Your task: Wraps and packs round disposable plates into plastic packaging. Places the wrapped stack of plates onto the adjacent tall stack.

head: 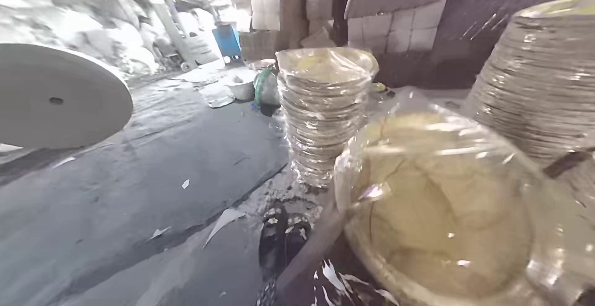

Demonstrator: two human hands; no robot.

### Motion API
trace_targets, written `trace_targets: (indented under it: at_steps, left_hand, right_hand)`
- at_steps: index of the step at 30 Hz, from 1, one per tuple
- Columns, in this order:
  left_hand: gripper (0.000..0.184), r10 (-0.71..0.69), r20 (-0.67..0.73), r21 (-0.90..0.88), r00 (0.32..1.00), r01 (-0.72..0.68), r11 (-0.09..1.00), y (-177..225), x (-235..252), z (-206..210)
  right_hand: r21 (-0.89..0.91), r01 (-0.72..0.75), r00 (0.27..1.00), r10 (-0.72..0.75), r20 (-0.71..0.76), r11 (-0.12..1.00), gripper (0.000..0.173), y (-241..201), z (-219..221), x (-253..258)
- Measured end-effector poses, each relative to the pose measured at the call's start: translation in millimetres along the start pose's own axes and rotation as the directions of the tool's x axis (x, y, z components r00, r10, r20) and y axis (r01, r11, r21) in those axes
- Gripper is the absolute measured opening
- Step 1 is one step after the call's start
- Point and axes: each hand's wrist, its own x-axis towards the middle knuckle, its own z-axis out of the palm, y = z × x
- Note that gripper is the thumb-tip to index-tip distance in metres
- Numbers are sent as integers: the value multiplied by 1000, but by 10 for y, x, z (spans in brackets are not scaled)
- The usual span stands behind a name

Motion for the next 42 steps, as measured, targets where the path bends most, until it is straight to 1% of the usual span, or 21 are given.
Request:
trace_targets:
  at_steps: [3, 4, 5, 6, 8, 9, 10, 11, 14, 17, 20, 21, 24, 27, 30, 32, 33, 36, 38, 40, 42]
  left_hand:
    - [80, 345, 37, 43, 938, -347, 937, 860, 385, -50]
    - [78, 424, -1, 40, 906, -424, 905, 1166, 577, -75]
    - [77, 490, -57, 45, 870, -488, 872, 1464, 807, -128]
    - [78, 551, -115, 55, 826, -549, 834, 1757, 1070, -211]
    - [78, 611, -227, 63, 758, -615, 786, 2255, 1613, -431]
    - [74, 594, -268, 70, 759, -600, 797, 2424, 1848, -541]
    - [69, 548, -285, 56, 786, -557, 828, 2538, 2067, -648]
    - [67, 509, -303, 71, 806, -513, 855, 2599, 2261, -737]
    - [71, 427, -302, 330, 852, -327, 886, 2510, 2765, -1036]
    - [66, 428, -249, 631, 869, -190, 752, 2431, 2944, -1208]
    - [59, 501, -153, 780, 852, -207, 590, 2510, 2909, -1192]
    - [57, 573, -102, 826, 813, -251, 504, 2565, 2873, -1133]
    - [55, 697, 195, 863, 690, -458, 212, 2797, 2845, -749]
    - [63, 537, 461, 832, 706, -555, 15, 3029, 2994, -241]
    - [54, 429, 548, 829, 718, -536, -161, 2724, 3476, -203]
    - [62, 200, 443, 896, 874, -422, -138, 2606, 3464, -298]
    - [62, 165, 411, 911, 897, -412, -25, 2551, 3552, -372]
    - [78, 179, 412, 897, 893, -432, 90, 2421, 3935, -519]
    - [74, 83, 431, 902, 899, -432, -2, 2441, 4056, -508]
    - [67, 94, 476, 879, 874, -470, -78, 2416, 4159, -539]
    - [67, 166, 517, 853, 840, -522, -17, 2383, 4351, -602]
  right_hand:
    - [-52, 298, 937, -281, 206, 953, 28, -711, 605, 651]
    - [20, 454, 842, -436, 319, 891, 28, -838, 838, 1110]
    - [202, 623, 582, -620, 525, 756, 36, -936, 1080, 1755]
    - [439, 658, 235, -721, 651, 611, 39, -1078, 1475, 2475]
    - [152, 517, 649, -502, 571, 842, 28, -1580, 2403, 2304]
    - [-2, 436, 780, -377, 500, 900, 30, -1770, 2800, 2150]
    - [-118, 390, 830, -294, 473, 913, 39, -1887, 3104, 2019]
    - [-198, 383, 844, -255, 471, 902, 46, -1904, 3330, 1914]
    - [-375, 376, 864, -175, 472, 847, 43, -1622, 3788, 2043]
    - [-424, 378, 849, -126, 513, 823, 52, -1470, 3930, 2310]
    - [-443, 389, 857, -141, 495, 808, 41, -1480, 3933, 2220]
    - [-446, 397, 862, -159, 481, 802, 36, -1476, 3937, 2213]
    - [-384, 350, 862, -134, 489, 855, 43, -1486, 3900, 2297]
    - [-349, 335, 852, -123, 510, 875, 54, -1468, 3857, 2351]
    - [-307, 333, 840, -132, 527, 892, 56, -1457, 3785, 2354]
    - [-300, 331, 840, -135, 525, 895, 58, -1473, 3745, 2367]
    - [-298, 333, 837, -135, 531, 894, 57, -1459, 3735, 2364]
    - [-282, 323, 819, -117, 562, 903, 56, -1439, 3713, 2343]
    - [-259, 307, 805, -104, 585, 916, 55, -1397, 3722, 2333]
    - [-238, 301, 803, -111, 585, 924, 54, -1363, 3733, 2340]
    - [-214, 286, 826, -127, 550, 934, 52, -1390, 3719, 2405]
